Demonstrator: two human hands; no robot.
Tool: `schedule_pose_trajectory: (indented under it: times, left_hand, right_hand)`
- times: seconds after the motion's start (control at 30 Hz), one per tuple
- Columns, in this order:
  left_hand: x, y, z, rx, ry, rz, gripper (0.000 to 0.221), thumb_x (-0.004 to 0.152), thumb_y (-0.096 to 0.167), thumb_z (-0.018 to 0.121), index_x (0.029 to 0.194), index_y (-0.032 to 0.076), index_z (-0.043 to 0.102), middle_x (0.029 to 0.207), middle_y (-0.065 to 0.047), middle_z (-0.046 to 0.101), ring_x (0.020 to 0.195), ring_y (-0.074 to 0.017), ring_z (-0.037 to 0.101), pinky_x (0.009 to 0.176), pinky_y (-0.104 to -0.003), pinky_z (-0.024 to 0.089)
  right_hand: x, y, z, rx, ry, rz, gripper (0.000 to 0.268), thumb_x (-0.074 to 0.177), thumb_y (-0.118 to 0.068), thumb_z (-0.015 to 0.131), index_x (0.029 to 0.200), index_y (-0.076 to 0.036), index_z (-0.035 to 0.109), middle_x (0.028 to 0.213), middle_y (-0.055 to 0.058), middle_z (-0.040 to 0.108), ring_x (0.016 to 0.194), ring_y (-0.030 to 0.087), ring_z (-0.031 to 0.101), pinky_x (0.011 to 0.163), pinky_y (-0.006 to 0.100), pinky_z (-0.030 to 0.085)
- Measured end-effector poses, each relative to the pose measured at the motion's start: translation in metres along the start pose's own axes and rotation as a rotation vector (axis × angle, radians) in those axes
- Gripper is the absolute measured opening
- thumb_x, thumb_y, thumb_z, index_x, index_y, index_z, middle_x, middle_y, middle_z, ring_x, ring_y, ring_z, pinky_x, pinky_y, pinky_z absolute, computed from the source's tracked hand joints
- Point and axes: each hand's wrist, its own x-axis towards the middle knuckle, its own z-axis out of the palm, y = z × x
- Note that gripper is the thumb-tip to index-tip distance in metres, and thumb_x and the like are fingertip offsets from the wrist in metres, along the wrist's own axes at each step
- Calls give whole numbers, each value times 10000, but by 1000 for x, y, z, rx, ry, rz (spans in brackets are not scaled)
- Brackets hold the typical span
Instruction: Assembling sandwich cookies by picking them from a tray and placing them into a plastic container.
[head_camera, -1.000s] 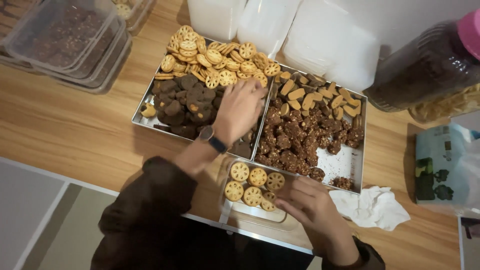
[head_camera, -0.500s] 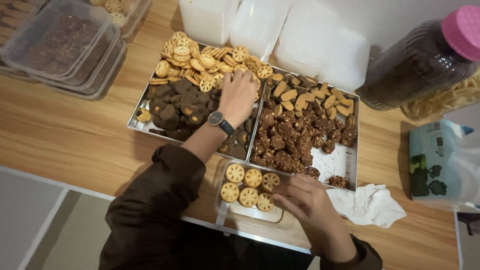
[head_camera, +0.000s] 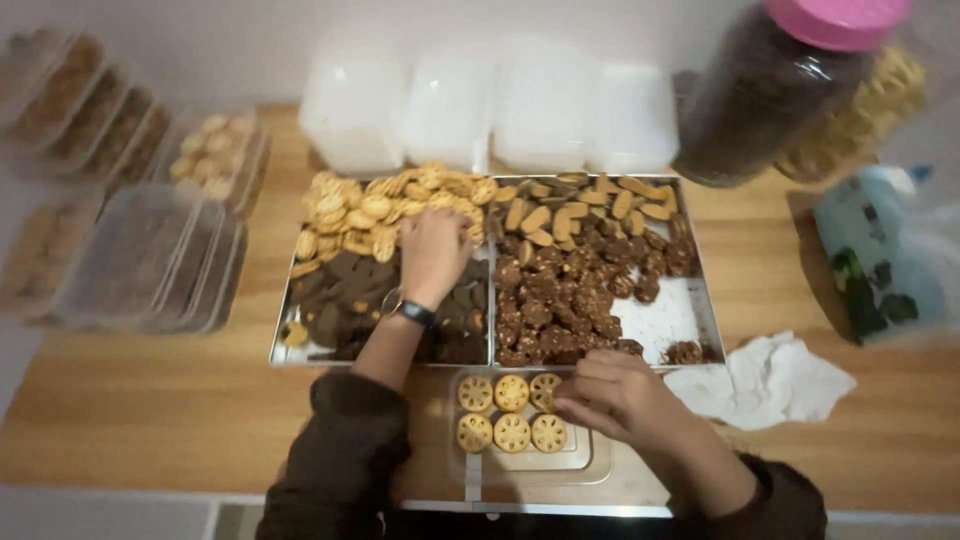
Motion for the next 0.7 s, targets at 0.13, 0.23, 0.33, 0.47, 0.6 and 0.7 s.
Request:
schedule_pose_trajectory:
  times: [0.13, 0.23, 0.33, 0.47, 0.6, 0.7]
  left_hand:
    - [-3, -23, 16, 47, 48, 122, 178, 880, 267, 673, 1046, 226, 724, 945, 44, 657, 1016, -206, 590, 927, -451, 349]
    - [-21, -7, -12, -24, 86, 145, 185, 889, 252, 677, 1063, 198, 712, 966, 16, 661, 1011, -230, 598, 924, -445, 357]
    - [-43, 5, -27, -173, 104, 113, 217, 897, 305, 697, 1091, 208, 711, 986, 6, 681, 1045, -246, 622, 945, -471, 399]
    - [-82, 7, -8, -538, 155, 192, 241, 824, 243, 786, 1056, 195, 741, 933, 17, 719, 870, -207, 680, 840, -366, 468]
    - [-109, 16, 5, -980, -57, 198, 259, 796, 183, 846, 1034, 109, 778, 856, -36, 749, 761, -189, 715, 754, -305, 549]
    - [-118, 41, -20, -1257, -142, 176, 284, 781, 98, 858, 1044, 32, 772, 830, -76, 717, 733, -138, 646, 719, -295, 531]
  right_hand:
    - [-20, 20, 18, 36, 80, 98, 156, 901, -217, 737, 799, -100, 760, 637, 33, 608, 560, 226, 595, 525, 365, 511]
    - [-24, 26, 22, 63, 100, 200, 171, 897, -231, 728, 799, -103, 785, 623, 9, 642, 575, 139, 562, 591, 284, 502]
    - [-15, 22, 13, 34, 182, 174, 128, 873, -204, 755, 820, -91, 785, 634, 27, 635, 558, 217, 611, 551, 342, 517]
    - [-9, 12, 11, 131, 303, 310, 107, 853, -131, 749, 899, -43, 789, 655, 80, 689, 581, 233, 641, 561, 358, 535]
    - [-8, 11, 11, 167, 391, 387, 157, 823, -114, 774, 965, -52, 797, 778, 88, 756, 675, 254, 698, 617, 361, 556]
    - [-14, 16, 14, 213, 374, 401, 218, 823, -150, 785, 1023, -63, 790, 899, 94, 777, 753, 262, 720, 672, 372, 570]
